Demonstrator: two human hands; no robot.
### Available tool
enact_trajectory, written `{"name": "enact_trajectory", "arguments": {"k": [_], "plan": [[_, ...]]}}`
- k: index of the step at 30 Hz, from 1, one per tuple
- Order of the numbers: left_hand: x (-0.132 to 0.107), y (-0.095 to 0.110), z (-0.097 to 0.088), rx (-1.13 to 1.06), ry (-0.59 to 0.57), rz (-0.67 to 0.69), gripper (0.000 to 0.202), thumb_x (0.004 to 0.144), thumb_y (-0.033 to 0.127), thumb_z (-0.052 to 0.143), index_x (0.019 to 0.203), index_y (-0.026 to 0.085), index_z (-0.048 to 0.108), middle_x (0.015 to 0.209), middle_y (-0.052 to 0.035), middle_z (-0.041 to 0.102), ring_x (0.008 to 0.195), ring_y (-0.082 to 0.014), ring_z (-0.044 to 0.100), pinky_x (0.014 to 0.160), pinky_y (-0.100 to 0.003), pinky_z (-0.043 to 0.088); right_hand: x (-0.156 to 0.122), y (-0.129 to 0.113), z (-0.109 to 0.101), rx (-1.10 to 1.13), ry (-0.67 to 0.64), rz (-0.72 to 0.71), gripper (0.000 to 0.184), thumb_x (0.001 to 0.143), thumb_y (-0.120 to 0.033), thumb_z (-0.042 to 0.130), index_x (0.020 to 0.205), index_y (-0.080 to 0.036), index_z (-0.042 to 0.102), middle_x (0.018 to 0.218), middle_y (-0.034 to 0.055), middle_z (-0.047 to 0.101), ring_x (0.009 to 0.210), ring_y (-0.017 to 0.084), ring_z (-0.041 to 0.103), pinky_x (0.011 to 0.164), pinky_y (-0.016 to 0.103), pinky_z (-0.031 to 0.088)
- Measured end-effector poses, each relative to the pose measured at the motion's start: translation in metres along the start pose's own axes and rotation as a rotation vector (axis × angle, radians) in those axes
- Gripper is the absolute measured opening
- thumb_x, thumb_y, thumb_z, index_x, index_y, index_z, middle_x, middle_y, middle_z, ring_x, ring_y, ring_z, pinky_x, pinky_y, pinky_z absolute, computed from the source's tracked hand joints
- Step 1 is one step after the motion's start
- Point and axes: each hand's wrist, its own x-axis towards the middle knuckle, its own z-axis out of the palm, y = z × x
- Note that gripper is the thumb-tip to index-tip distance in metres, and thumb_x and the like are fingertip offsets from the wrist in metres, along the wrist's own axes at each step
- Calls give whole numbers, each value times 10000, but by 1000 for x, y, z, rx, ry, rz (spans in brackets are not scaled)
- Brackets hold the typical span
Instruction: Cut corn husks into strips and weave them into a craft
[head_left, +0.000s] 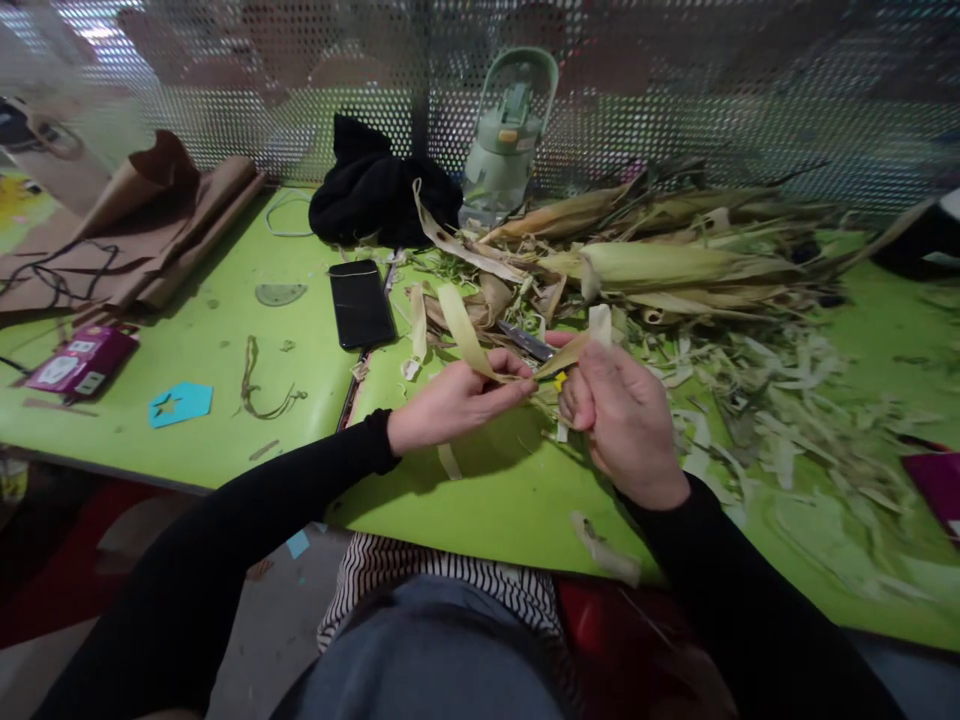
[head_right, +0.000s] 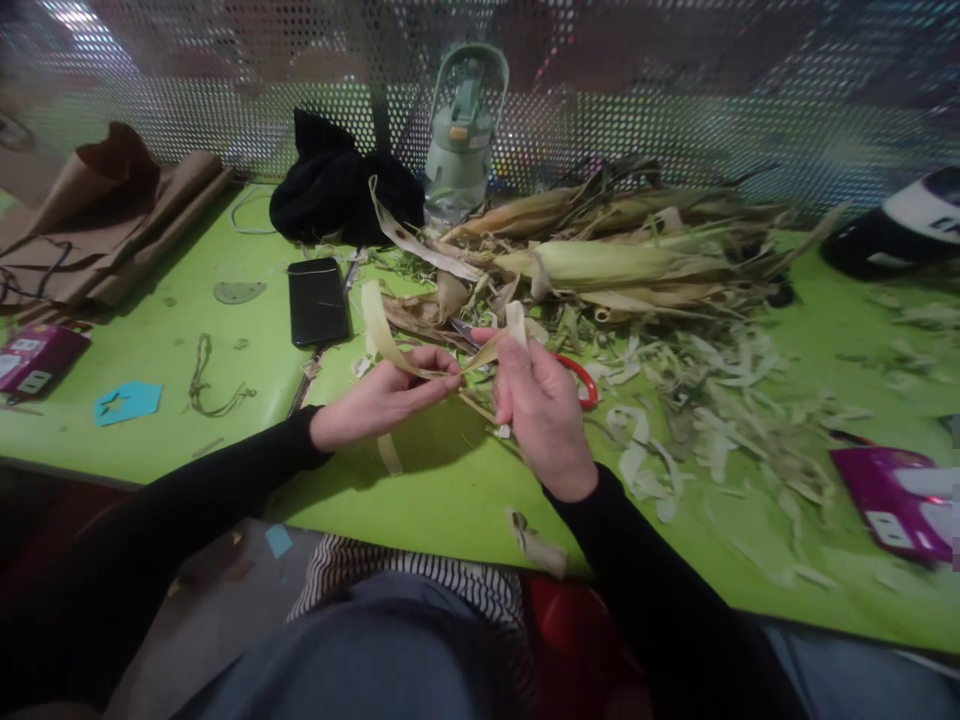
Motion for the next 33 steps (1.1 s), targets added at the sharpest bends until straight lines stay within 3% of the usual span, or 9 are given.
{"name": "enact_trajectory", "arguments": {"k": [4, 6, 12, 15, 19, 24, 27, 30, 33], "plan": [[-2, 8, -8, -142, -47, -192, 203, 912, 225, 562, 1102, 157, 592, 739, 57, 494, 513, -52, 353, 493, -221, 291, 11, -5, -12, -255, -51, 115, 544, 846, -727, 586, 835, -209, 749, 583, 3, 616, 495, 116, 519, 459, 269, 391], [-3, 11, -9, -189, -43, -217, 238, 906, 192, 531, 1136, 168, 589, 779, 49, 500, 516, -46, 359, 488, -213, 293, 14, -7, -17, -417, -44, 92, 600, 816, -769, 574, 678, -203, 720, 607, 38, 639, 543, 136, 553, 490, 286, 409], [-7, 9, 0, 9, -66, -121, 273, 874, 405, 639, 977, 152, 623, 776, 24, 538, 601, -74, 391, 545, -227, 309, 10, -8, -16, -283, -4, -39, 360, 818, -597, 722, 872, -246, 783, 820, 16, 723, 723, 157, 625, 625, 287, 476], [-9, 7, 5, 100, -32, -93, 203, 858, 357, 632, 839, 157, 602, 669, 48, 453, 592, -83, 361, 554, -235, 280, 7, -3, -15, -152, 6, 13, 317, 792, -558, 764, 781, -241, 773, 760, 6, 704, 672, 149, 600, 591, 287, 471], [-11, 7, 6, 106, -14, -90, 114, 857, 279, 564, 830, 169, 570, 653, 60, 422, 574, -80, 340, 557, -235, 266, 7, -3, -16, -43, 92, 38, 303, 780, -547, 778, 759, -246, 751, 752, 3, 689, 655, 145, 586, 595, 291, 483], [-8, 5, 11, 322, -82, -73, 193, 878, 321, 526, 747, 180, 502, 637, 44, 436, 576, -95, 373, 563, -254, 268, 6, -13, -9, -248, -168, 49, 368, 761, -547, 790, 970, -245, 769, 908, 32, 725, 780, 185, 632, 697, 327, 512], [-8, 4, 17, 364, -114, -49, 208, 869, 316, 541, 722, 187, 471, 615, 49, 423, 568, -95, 369, 563, -257, 272, 4, -13, 0, -248, -177, -65, 251, 739, -472, 821, 807, -237, 766, 941, 34, 698, 952, 221, 634, 868, 364, 511], [-11, 6, 20, 362, -142, -22, 127, 834, 265, 554, 773, 186, 476, 613, 67, 399, 558, -91, 353, 567, -252, 290, 3, -9, 5, -79, -123, -65, 199, 764, -381, 809, 684, -222, 719, 798, 4, 636, 796, 158, 607, 728, 297, 513], [-15, 10, 19, 376, -168, 17, 75, 834, 220, 498, 775, 189, 464, 630, 59, 412, 570, -99, 370, 582, -255, 330, 2, -9, 7, 157, -114, 104, 234, 717, -364, 847, 670, -212, 674, 655, -37, 561, 562, 95, 504, 486, 239, 428]]}}
